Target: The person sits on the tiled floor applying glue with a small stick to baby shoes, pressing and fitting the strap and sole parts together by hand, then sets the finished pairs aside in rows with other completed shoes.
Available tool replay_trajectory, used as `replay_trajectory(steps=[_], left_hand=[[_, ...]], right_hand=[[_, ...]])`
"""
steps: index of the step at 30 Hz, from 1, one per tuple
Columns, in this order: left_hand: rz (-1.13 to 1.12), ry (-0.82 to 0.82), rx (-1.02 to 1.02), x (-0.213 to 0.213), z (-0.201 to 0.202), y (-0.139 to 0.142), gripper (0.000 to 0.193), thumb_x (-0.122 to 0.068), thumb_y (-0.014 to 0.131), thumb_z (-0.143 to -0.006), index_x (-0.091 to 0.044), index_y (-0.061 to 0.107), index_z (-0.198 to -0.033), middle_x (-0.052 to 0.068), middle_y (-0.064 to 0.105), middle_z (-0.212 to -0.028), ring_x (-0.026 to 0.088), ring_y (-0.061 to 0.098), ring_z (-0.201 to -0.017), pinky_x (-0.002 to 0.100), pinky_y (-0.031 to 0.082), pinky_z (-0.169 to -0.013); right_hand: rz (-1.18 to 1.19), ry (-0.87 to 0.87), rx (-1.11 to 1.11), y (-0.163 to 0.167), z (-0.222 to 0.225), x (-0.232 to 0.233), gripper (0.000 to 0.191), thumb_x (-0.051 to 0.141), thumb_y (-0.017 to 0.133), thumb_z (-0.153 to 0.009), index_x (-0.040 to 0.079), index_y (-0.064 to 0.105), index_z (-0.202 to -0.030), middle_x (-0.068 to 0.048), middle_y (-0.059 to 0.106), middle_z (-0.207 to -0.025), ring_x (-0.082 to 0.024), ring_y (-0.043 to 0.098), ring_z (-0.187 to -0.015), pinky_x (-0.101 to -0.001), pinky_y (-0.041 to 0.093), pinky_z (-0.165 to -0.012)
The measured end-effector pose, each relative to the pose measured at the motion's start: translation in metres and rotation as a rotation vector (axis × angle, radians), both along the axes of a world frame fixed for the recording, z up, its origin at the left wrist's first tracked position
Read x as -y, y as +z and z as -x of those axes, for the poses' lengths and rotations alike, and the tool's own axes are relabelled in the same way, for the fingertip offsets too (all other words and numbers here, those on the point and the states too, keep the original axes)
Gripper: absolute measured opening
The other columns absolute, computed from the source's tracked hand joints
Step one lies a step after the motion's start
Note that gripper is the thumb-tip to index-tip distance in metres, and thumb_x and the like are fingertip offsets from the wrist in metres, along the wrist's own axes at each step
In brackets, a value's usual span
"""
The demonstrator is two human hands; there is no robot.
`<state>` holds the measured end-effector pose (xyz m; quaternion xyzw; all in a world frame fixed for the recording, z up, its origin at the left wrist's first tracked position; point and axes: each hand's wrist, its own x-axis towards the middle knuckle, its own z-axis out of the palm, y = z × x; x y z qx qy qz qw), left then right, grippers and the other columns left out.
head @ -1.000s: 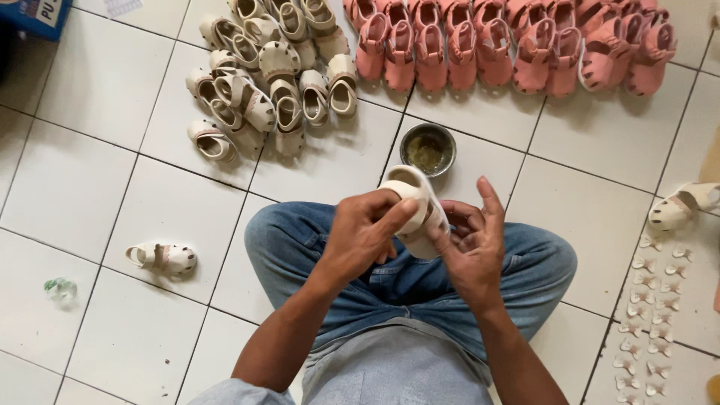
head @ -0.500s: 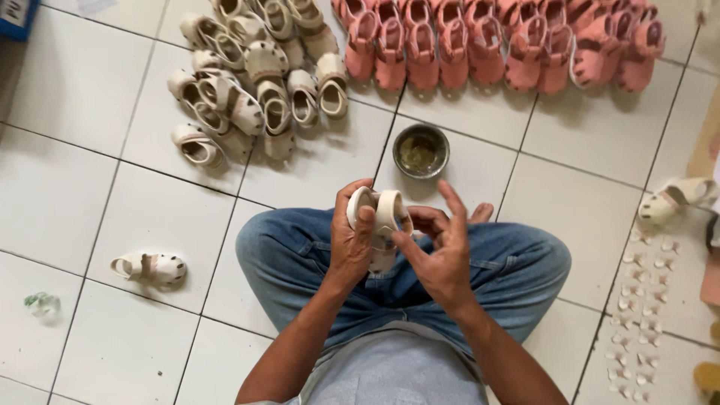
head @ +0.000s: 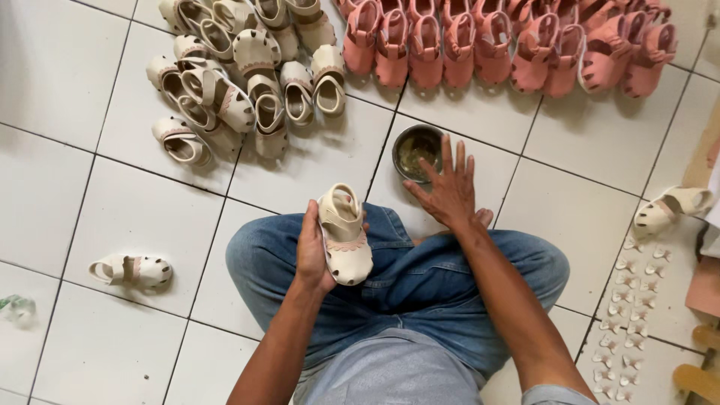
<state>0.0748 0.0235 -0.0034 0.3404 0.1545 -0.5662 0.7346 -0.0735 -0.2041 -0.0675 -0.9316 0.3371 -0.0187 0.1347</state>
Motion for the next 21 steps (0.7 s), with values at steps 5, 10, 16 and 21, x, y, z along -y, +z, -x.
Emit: replay_trajectory(steps=[5, 10, 16, 21], left_hand=[[0.123, -0.017, -0.007, 0.004, -0.008, 0.008, 0.067, -0.059, 0.032, -0.106, -0.004, 0.062, -0.130, 0.018, 0.074, -0.108, 0.031, 0.072, -0.094, 0.043, 0.060, -0.083], [0.122, 0.077, -0.014, 0.012, -0.006, 0.018, 0.054, -0.048, 0.038, -0.107, -0.006, 0.060, -0.133, 0.016, 0.070, -0.116, 0.029, 0.070, -0.107, 0.049, 0.059, -0.094], [0.229, 0.101, -0.028, 0.018, -0.006, 0.031, 0.049, -0.042, 0.043, -0.108, -0.004, 0.059, -0.135, 0.015, 0.068, -0.121, 0.029, 0.069, -0.111, 0.050, 0.058, -0.098], [0.302, 0.091, 0.004, 0.017, -0.006, 0.042, 0.053, -0.047, 0.046, -0.113, -0.003, 0.056, -0.141, 0.017, 0.066, -0.126, 0.029, 0.067, -0.117, 0.049, 0.057, -0.104]], right_hand=[[0.043, 0.006, -0.105, -0.006, -0.012, 0.000, 0.069, 0.073, 0.051, -0.094, 0.021, 0.069, -0.136, -0.017, 0.011, -0.173, -0.046, 0.005, -0.157, -0.0655, 0.006, -0.122], [0.098, 0.016, -0.050, -0.011, -0.004, 0.002, 0.065, 0.068, 0.054, -0.098, 0.019, 0.072, -0.135, -0.018, 0.016, -0.174, -0.045, 0.010, -0.159, -0.0653, 0.010, -0.125], [0.053, 0.003, -0.013, -0.022, 0.006, 0.006, 0.052, 0.060, 0.060, -0.098, 0.015, 0.080, -0.117, -0.018, 0.022, -0.171, -0.046, 0.018, -0.157, -0.0661, 0.014, -0.125], [0.032, -0.006, 0.073, 0.008, 0.014, -0.007, 0.039, 0.047, 0.070, -0.095, 0.010, 0.081, -0.096, -0.020, 0.042, -0.161, -0.045, 0.028, -0.153, -0.0608, 0.018, -0.123]])
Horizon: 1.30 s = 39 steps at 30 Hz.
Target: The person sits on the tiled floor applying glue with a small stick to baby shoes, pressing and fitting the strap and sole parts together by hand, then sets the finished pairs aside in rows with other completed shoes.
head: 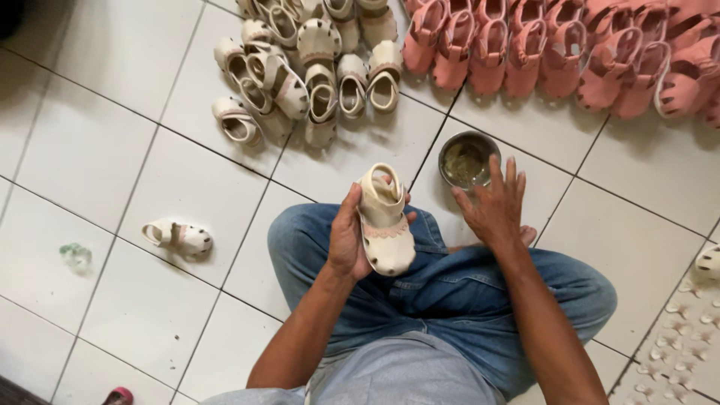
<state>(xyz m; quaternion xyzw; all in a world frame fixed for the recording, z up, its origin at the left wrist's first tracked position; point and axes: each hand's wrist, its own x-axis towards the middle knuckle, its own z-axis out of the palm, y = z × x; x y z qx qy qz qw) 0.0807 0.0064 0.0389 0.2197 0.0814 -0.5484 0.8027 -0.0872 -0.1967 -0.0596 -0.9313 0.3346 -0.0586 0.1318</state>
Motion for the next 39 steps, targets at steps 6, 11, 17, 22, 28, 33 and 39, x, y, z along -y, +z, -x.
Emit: replay_trajectory(steps=[6, 11, 17, 22, 28, 33, 39], left_hand=[[-0.001, 0.022, 0.165, -0.002, 0.018, 0.013, 0.060, -0.047, 0.056, -0.105, -0.003, 0.048, -0.145, 0.018, 0.063, -0.132, 0.027, 0.066, -0.120, 0.046, 0.057, -0.102], [0.010, 0.003, 0.298, -0.002, 0.036, 0.026, 0.067, -0.045, 0.064, -0.103, -0.004, 0.039, -0.150, 0.016, 0.064, -0.128, 0.027, 0.066, -0.115, 0.043, 0.058, -0.099], [0.102, -0.054, 0.315, -0.009, 0.041, 0.042, 0.071, -0.047, 0.071, -0.099, -0.008, 0.041, -0.150, 0.017, 0.061, -0.129, 0.029, 0.066, -0.115, 0.044, 0.058, -0.098], [0.196, -0.060, 0.173, -0.006, 0.045, 0.046, 0.064, -0.047, 0.069, -0.103, -0.009, 0.044, -0.148, 0.014, 0.061, -0.127, 0.029, 0.066, -0.113, 0.044, 0.059, -0.096], [0.158, -0.065, 0.176, -0.005, 0.049, 0.049, 0.067, -0.047, 0.068, -0.102, -0.008, 0.044, -0.150, 0.012, 0.061, -0.129, 0.025, 0.064, -0.119, 0.040, 0.058, -0.099], [0.134, -0.082, 0.172, -0.006, 0.051, 0.051, 0.069, -0.048, 0.068, -0.101, -0.008, 0.043, -0.151, 0.012, 0.062, -0.128, 0.024, 0.064, -0.119, 0.040, 0.059, -0.098], [0.139, -0.085, 0.209, -0.006, 0.054, 0.052, 0.064, -0.045, 0.066, -0.104, -0.007, 0.044, -0.151, 0.012, 0.062, -0.128, 0.023, 0.065, -0.118, 0.040, 0.059, -0.100]], right_hand=[[-0.720, -0.240, 0.590, 0.109, 0.010, -0.068, 0.051, 0.018, 0.074, -0.092, 0.009, 0.057, -0.139, -0.007, 0.070, -0.134, -0.018, 0.066, -0.125, -0.0340, 0.050, -0.105], [-0.608, -0.024, 0.825, 0.168, -0.007, -0.108, 0.076, 0.007, 0.084, -0.087, 0.000, 0.043, -0.151, -0.012, 0.074, -0.122, -0.019, 0.067, -0.120, -0.0363, 0.044, -0.114], [-0.713, 0.031, 0.944, 0.187, 0.010, -0.112, 0.063, 0.036, 0.072, -0.102, 0.000, 0.048, -0.148, -0.014, 0.065, -0.136, -0.020, 0.060, -0.133, -0.0387, 0.040, -0.125], [-0.853, 0.155, 1.061, 0.182, 0.031, -0.116, 0.075, 0.065, 0.037, -0.112, 0.000, 0.060, -0.140, -0.022, 0.031, -0.172, -0.031, 0.033, -0.156, -0.0486, 0.023, -0.140], [-0.891, 0.187, 0.994, 0.179, 0.036, -0.117, 0.085, 0.074, 0.026, -0.108, 0.004, 0.063, -0.137, -0.022, 0.023, -0.174, -0.035, 0.024, -0.165, -0.0516, 0.030, -0.133], [-0.869, 0.186, 0.948, 0.178, 0.033, -0.118, 0.087, 0.075, 0.023, -0.107, 0.005, 0.065, -0.137, -0.021, 0.023, -0.175, -0.035, 0.023, -0.165, -0.0511, 0.029, -0.134], [-0.871, 0.159, 0.959, 0.172, 0.032, -0.117, 0.083, 0.073, 0.024, -0.108, 0.007, 0.064, -0.138, -0.019, 0.023, -0.174, -0.033, 0.022, -0.165, -0.0512, 0.029, -0.134]])
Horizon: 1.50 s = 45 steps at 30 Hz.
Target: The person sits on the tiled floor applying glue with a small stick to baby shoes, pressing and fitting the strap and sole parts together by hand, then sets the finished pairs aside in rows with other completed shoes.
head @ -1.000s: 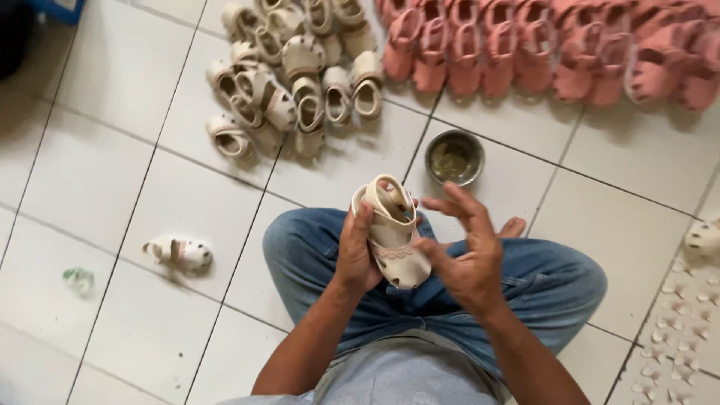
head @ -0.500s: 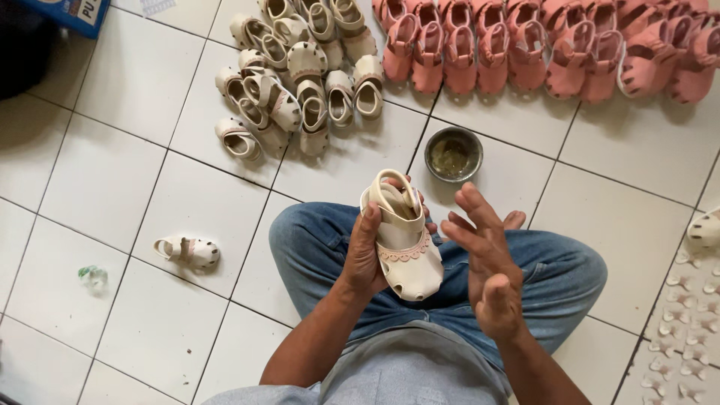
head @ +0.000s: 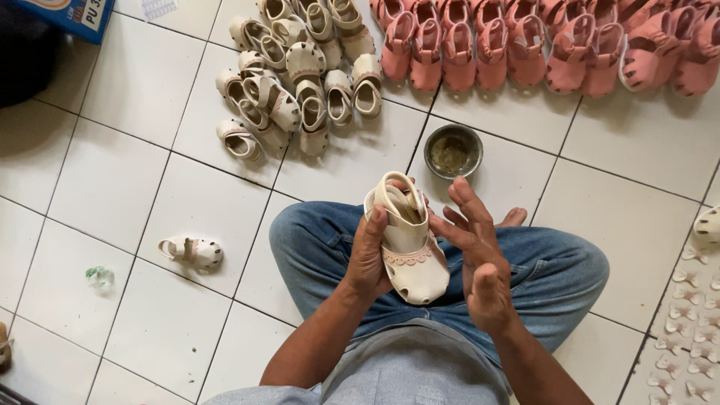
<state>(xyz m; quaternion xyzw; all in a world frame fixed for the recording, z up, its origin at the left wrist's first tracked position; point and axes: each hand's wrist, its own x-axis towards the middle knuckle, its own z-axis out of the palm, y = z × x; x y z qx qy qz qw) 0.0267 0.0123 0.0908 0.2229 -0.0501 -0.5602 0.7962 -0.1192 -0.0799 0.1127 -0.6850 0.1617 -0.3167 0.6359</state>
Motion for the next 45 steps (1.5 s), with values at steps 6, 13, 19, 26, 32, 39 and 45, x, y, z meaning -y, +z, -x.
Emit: replay_trajectory(steps=[6, 13, 19, 26, 32, 39, 45], left_hand=[[-0.098, 0.074, 0.032, 0.004, 0.004, 0.004, 0.057, -0.042, 0.065, -0.104, -0.009, 0.044, -0.146, 0.014, 0.064, -0.124, 0.023, 0.066, -0.114, 0.039, 0.059, -0.097], [-0.140, 0.107, 0.088, 0.005, 0.006, 0.020, 0.054, -0.037, 0.066, -0.103, -0.006, 0.045, -0.141, 0.018, 0.067, -0.120, 0.023, 0.070, -0.107, 0.038, 0.062, -0.089], [-0.197, 0.099, 0.148, 0.004, 0.004, 0.027, 0.051, -0.031, 0.066, -0.104, -0.003, 0.044, -0.141, 0.018, 0.068, -0.119, 0.021, 0.071, -0.101, 0.036, 0.063, -0.083], [-0.266, 0.054, 0.142, 0.008, 0.009, 0.012, 0.050, -0.031, 0.066, -0.102, -0.003, 0.045, -0.138, 0.016, 0.068, -0.114, 0.019, 0.071, -0.092, 0.036, 0.064, -0.078], [-0.292, 0.113, 0.095, 0.020, 0.006, -0.008, 0.055, -0.045, 0.060, -0.102, -0.007, 0.040, -0.137, 0.011, 0.064, -0.105, 0.020, 0.071, -0.082, 0.036, 0.064, -0.068], [-0.067, 0.480, 0.005, -0.041, -0.072, -0.051, 0.057, -0.054, 0.048, -0.109, -0.005, 0.051, -0.137, 0.016, 0.070, -0.113, 0.023, 0.073, -0.090, 0.038, 0.063, -0.078], [-0.449, 0.958, -0.147, -0.157, -0.123, -0.137, 0.048, -0.054, 0.053, -0.101, -0.014, 0.064, -0.124, 0.006, 0.070, -0.113, 0.022, 0.069, -0.099, 0.043, 0.059, -0.085]], right_hand=[[0.118, -0.061, -0.046, -0.003, 0.006, -0.002, 0.079, 0.073, 0.026, -0.109, 0.011, 0.066, -0.138, -0.018, 0.025, -0.174, -0.033, 0.022, -0.166, -0.0521, 0.026, -0.135], [0.913, -0.210, -0.250, -0.003, 0.014, 0.018, 0.071, 0.067, 0.025, -0.109, 0.018, 0.067, -0.138, -0.015, 0.025, -0.168, -0.037, 0.023, -0.159, -0.0574, 0.022, -0.130], [1.534, -0.127, -0.329, 0.009, 0.025, 0.052, 0.070, 0.072, 0.031, -0.109, 0.027, 0.064, -0.151, -0.010, 0.030, -0.167, -0.036, 0.027, -0.152, -0.0577, 0.023, -0.126], [1.769, -0.019, -0.314, 0.013, 0.038, 0.076, 0.069, 0.075, 0.042, -0.106, 0.026, 0.067, -0.147, -0.003, 0.044, -0.157, -0.032, 0.039, -0.146, -0.0565, 0.029, -0.122], [1.429, -0.102, -0.153, -0.008, 0.052, 0.104, 0.064, 0.069, 0.048, -0.100, 0.020, 0.073, -0.133, -0.009, 0.048, -0.142, -0.034, 0.046, -0.132, -0.0575, 0.038, -0.111], [-1.426, 1.176, -0.494, 0.020, -0.225, 0.191, 0.045, 0.062, 0.051, -0.088, 0.026, 0.066, -0.111, 0.001, 0.055, -0.103, -0.022, 0.053, -0.092, -0.0470, 0.046, -0.077], [-1.585, 1.468, -1.400, 0.002, -0.294, 0.219, 0.033, 0.061, 0.054, -0.082, 0.032, 0.059, -0.094, 0.007, 0.057, -0.079, -0.015, 0.056, -0.069, -0.0412, 0.047, -0.059]])
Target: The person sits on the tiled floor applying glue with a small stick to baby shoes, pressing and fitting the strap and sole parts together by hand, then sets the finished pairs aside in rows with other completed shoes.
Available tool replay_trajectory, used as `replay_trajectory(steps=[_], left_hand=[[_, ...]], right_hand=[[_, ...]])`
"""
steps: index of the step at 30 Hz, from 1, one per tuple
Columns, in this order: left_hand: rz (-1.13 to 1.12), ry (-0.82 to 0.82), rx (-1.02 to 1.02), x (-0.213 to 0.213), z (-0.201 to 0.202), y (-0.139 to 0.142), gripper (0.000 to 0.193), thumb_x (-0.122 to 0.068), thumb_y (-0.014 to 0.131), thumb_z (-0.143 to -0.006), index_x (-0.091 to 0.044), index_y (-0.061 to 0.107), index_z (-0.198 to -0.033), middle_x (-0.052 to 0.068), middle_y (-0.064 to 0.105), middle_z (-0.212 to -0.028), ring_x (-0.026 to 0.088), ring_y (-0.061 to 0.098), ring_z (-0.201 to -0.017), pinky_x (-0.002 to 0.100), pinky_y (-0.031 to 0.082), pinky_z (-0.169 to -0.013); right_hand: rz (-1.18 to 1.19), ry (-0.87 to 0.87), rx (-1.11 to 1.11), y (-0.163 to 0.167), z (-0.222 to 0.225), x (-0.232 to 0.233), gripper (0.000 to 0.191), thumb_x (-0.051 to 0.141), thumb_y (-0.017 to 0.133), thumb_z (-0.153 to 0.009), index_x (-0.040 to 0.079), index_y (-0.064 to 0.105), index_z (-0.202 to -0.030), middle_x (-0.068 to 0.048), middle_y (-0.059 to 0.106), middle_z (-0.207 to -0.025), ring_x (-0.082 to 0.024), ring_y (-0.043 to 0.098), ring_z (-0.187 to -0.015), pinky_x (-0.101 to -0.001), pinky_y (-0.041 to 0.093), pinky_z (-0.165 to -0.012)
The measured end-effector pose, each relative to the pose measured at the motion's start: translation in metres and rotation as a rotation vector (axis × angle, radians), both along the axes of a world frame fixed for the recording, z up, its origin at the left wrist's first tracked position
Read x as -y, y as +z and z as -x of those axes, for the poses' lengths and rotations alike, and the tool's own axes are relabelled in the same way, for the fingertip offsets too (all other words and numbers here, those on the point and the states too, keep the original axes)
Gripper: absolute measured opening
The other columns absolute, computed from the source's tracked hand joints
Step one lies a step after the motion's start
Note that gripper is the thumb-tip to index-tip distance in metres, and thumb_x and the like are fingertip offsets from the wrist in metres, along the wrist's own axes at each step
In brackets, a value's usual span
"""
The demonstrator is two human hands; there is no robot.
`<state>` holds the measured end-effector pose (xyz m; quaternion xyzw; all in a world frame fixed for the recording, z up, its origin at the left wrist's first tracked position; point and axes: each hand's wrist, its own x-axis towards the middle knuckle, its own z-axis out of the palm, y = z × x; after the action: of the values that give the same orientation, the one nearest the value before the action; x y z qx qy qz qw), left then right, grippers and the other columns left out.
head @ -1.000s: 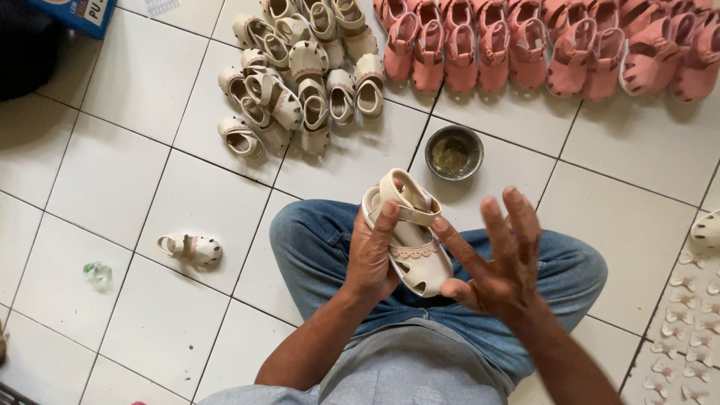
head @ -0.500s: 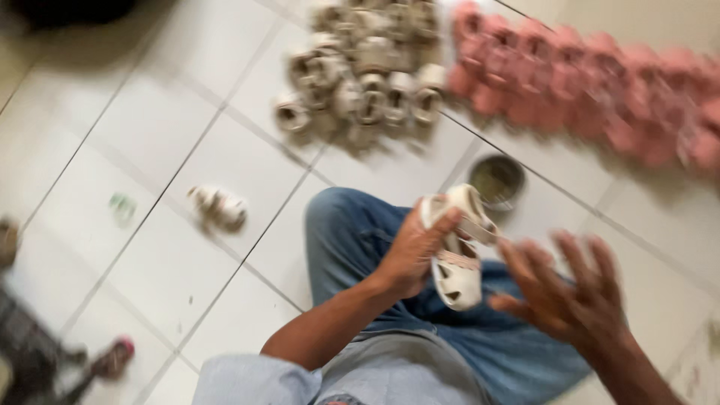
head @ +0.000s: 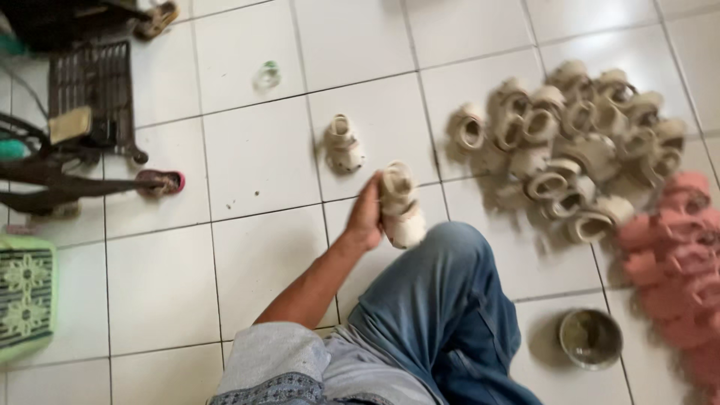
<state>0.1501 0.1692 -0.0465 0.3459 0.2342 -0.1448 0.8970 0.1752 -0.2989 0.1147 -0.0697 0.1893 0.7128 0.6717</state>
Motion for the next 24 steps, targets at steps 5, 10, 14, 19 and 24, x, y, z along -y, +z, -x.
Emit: replay_trajectory(steps=[5, 10, 14, 19, 24], left_hand=[[-0.260, 0.251, -0.280, -0.086, -0.018, -0.066, 0.035, -0.044, 0.057, -0.095, -0.021, 0.064, -0.121, 0.001, 0.069, -0.116, 0.021, 0.064, -0.107, 0.051, 0.053, -0.087], [-0.288, 0.259, -0.215, -0.149, -0.068, -0.065, 0.043, -0.045, 0.052, -0.098, -0.014, 0.067, -0.123, 0.004, 0.069, -0.127, 0.022, 0.062, -0.119, 0.044, 0.049, -0.102], [-0.540, 0.316, -0.247, -0.175, -0.093, -0.050, 0.061, -0.056, 0.040, -0.101, -0.005, 0.062, -0.127, 0.013, 0.065, -0.132, 0.027, 0.057, -0.125, 0.045, 0.043, -0.107], [-0.597, 0.434, -0.209, -0.163, -0.063, -0.060, 0.066, -0.061, 0.041, -0.100, -0.008, 0.049, -0.138, 0.012, 0.056, -0.139, 0.026, 0.054, -0.129, 0.043, 0.041, -0.109], [-0.471, 0.443, -0.079, -0.142, -0.046, -0.079, 0.066, -0.056, 0.040, -0.103, -0.003, 0.049, -0.141, 0.015, 0.055, -0.143, 0.027, 0.055, -0.130, 0.041, 0.044, -0.109]], right_hand=[[0.066, 0.064, -0.063, 0.004, -0.023, -0.026, 0.032, 0.056, 0.056, -0.083, 0.029, 0.059, -0.099, 0.005, 0.058, -0.084, -0.016, 0.058, -0.074, -0.0406, 0.048, -0.063], [0.120, 0.063, -0.102, -0.001, -0.034, -0.031, 0.033, 0.051, 0.058, -0.085, 0.026, 0.058, -0.105, 0.002, 0.060, -0.089, -0.017, 0.059, -0.078, -0.0400, 0.049, -0.066], [0.132, 0.047, -0.110, -0.003, -0.036, -0.034, 0.034, 0.047, 0.059, -0.086, 0.023, 0.058, -0.110, 0.000, 0.061, -0.093, -0.018, 0.060, -0.082, -0.0396, 0.049, -0.069], [0.126, -0.003, -0.088, -0.003, -0.031, -0.037, 0.036, 0.042, 0.061, -0.087, 0.020, 0.057, -0.116, -0.003, 0.062, -0.097, -0.018, 0.061, -0.086, -0.0390, 0.050, -0.073], [0.142, -0.056, -0.074, -0.014, -0.020, -0.024, 0.038, 0.036, 0.063, -0.089, 0.017, 0.057, -0.121, -0.005, 0.063, -0.102, -0.019, 0.063, -0.090, -0.0384, 0.051, -0.076]])
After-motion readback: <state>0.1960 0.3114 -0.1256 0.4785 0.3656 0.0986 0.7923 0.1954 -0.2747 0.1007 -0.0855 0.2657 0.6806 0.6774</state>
